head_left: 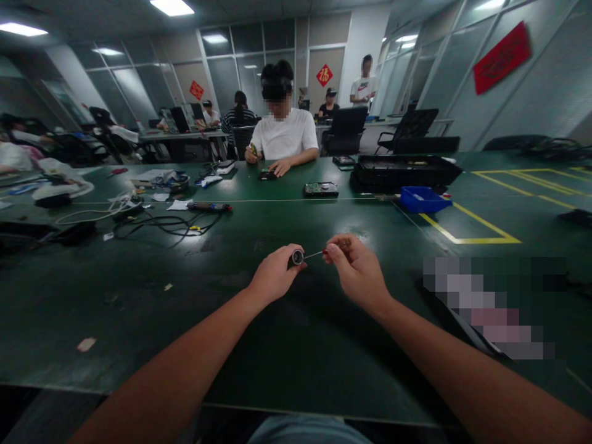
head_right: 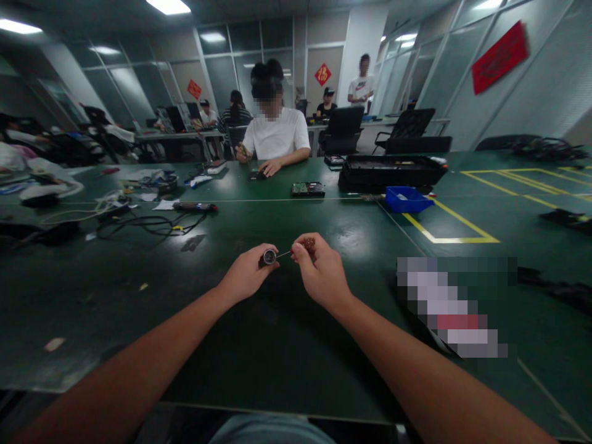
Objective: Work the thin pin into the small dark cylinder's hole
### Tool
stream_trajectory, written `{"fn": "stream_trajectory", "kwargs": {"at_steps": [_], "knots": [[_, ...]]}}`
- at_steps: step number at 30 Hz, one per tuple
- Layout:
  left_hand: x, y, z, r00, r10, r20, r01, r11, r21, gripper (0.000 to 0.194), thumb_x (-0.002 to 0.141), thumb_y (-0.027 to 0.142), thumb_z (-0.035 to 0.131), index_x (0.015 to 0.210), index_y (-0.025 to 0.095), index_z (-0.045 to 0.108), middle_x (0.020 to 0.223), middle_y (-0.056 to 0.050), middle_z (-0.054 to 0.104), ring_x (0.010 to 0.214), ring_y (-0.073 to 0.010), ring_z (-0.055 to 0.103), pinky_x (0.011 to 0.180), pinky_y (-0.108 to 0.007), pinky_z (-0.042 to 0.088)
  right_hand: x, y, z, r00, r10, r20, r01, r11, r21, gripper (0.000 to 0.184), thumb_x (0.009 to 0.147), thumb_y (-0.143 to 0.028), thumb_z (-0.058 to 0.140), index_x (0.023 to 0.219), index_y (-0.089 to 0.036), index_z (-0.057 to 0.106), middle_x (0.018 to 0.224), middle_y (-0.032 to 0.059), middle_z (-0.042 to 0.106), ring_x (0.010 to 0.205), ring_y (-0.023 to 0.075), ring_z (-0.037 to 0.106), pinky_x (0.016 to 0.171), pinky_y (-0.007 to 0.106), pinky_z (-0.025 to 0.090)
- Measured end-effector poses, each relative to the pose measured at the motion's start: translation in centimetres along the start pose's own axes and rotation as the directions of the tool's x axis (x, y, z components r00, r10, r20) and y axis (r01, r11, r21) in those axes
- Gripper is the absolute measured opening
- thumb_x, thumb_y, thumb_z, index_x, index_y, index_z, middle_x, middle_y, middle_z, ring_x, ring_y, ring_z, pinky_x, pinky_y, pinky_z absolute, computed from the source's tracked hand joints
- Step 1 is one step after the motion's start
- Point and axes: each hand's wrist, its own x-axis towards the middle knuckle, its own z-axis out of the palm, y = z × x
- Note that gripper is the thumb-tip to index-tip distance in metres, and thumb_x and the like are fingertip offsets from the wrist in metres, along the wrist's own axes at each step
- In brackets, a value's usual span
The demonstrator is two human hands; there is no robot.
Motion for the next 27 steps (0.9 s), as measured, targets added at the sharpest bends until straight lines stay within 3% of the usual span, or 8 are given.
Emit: {"fn": "stream_trajectory", "kwargs": {"at_steps": [6, 11, 14, 18, 24, 27], "knots": [[0.04, -0.09, -0.01, 1.000, 0.006, 0.002, -0.006, 1.000, 0.002, 0.022, 0.087, 0.027, 0.064, 0.109, 0.026, 0.062, 0.106, -0.002, 0.067, 0.095, -0.0204, 0.063, 0.088, -0.034, 0.048, -0.10, -0.29, 0.17, 1.000, 0.003, 0.022, -0.001, 0.997, -0.078, 0.018, 0.096, -0.037, 0.054, 0.100, -0.021, 0.060, 0.084, 0.0045, 0.071, 0.079, 0.0196, 0.070, 0.073, 0.034, 0.052], [0.08, 0.21, -0.17, 1.000, -0.028, 0.001, 0.028, 1.000, 0.004, 0.021, 0.088, 0.029, 0.065, 0.108, 0.025, 0.062, 0.103, -0.003, 0.068, 0.092, -0.0204, 0.063, 0.084, -0.033, 0.049, -0.03, 0.13, 0.13, 0.999, 0.019, -0.042, -0.017, 0.999, 0.043, 0.019, 0.095, -0.040, 0.054, 0.098, -0.021, 0.060, 0.081, 0.0037, 0.069, 0.075, 0.0183, 0.069, 0.072, 0.033, 0.053], [-0.02, 0.43, -0.26, 1.000, -0.021, 0.004, 0.021, 1.000, 0.000, 0.020, 0.088, 0.029, 0.064, 0.108, 0.025, 0.062, 0.103, -0.003, 0.067, 0.092, -0.0202, 0.063, 0.084, -0.033, 0.049, 0.02, 0.22, 0.16, 1.000, 0.021, -0.018, -0.019, 0.996, 0.087, 0.020, 0.095, -0.040, 0.055, 0.099, -0.021, 0.060, 0.082, 0.0037, 0.070, 0.075, 0.0182, 0.069, 0.071, 0.033, 0.054], [-0.12, 0.38, -0.23, 1.000, -0.003, 0.004, 0.003, 1.000, -0.015, 0.019, 0.087, 0.028, 0.065, 0.106, 0.025, 0.063, 0.101, -0.002, 0.067, 0.091, -0.0195, 0.063, 0.084, -0.032, 0.048, -0.08, -0.12, 0.25, 0.999, 0.029, 0.037, -0.031, 0.999, 0.038, 0.020, 0.095, -0.039, 0.055, 0.100, -0.021, 0.060, 0.083, 0.0042, 0.070, 0.078, 0.0192, 0.070, 0.072, 0.034, 0.054], [-0.03, 0.09, -0.03, 1.000, 0.014, -0.020, -0.014, 1.000, -0.022, 0.021, 0.087, 0.028, 0.066, 0.107, 0.025, 0.062, 0.102, -0.002, 0.067, 0.092, -0.0190, 0.062, 0.086, -0.032, 0.048, -0.25, -0.51, 0.09, 1.000, -0.008, 0.016, 0.010, 0.995, -0.096, 0.017, 0.096, -0.037, 0.053, 0.100, -0.021, 0.059, 0.084, 0.0043, 0.071, 0.079, 0.0190, 0.070, 0.072, 0.033, 0.052], [0.00, 0.19, -0.11, 1.000, -0.001, -0.012, 0.001, 1.000, -0.005, 0.020, 0.087, 0.028, 0.065, 0.107, 0.025, 0.062, 0.102, -0.002, 0.067, 0.092, -0.0194, 0.062, 0.086, -0.033, 0.048, -0.16, -0.30, 0.06, 0.999, -0.002, 0.036, 0.004, 0.998, -0.068, 0.017, 0.095, -0.038, 0.055, 0.100, -0.022, 0.060, 0.084, 0.0037, 0.070, 0.077, 0.0187, 0.070, 0.070, 0.033, 0.052]]}}
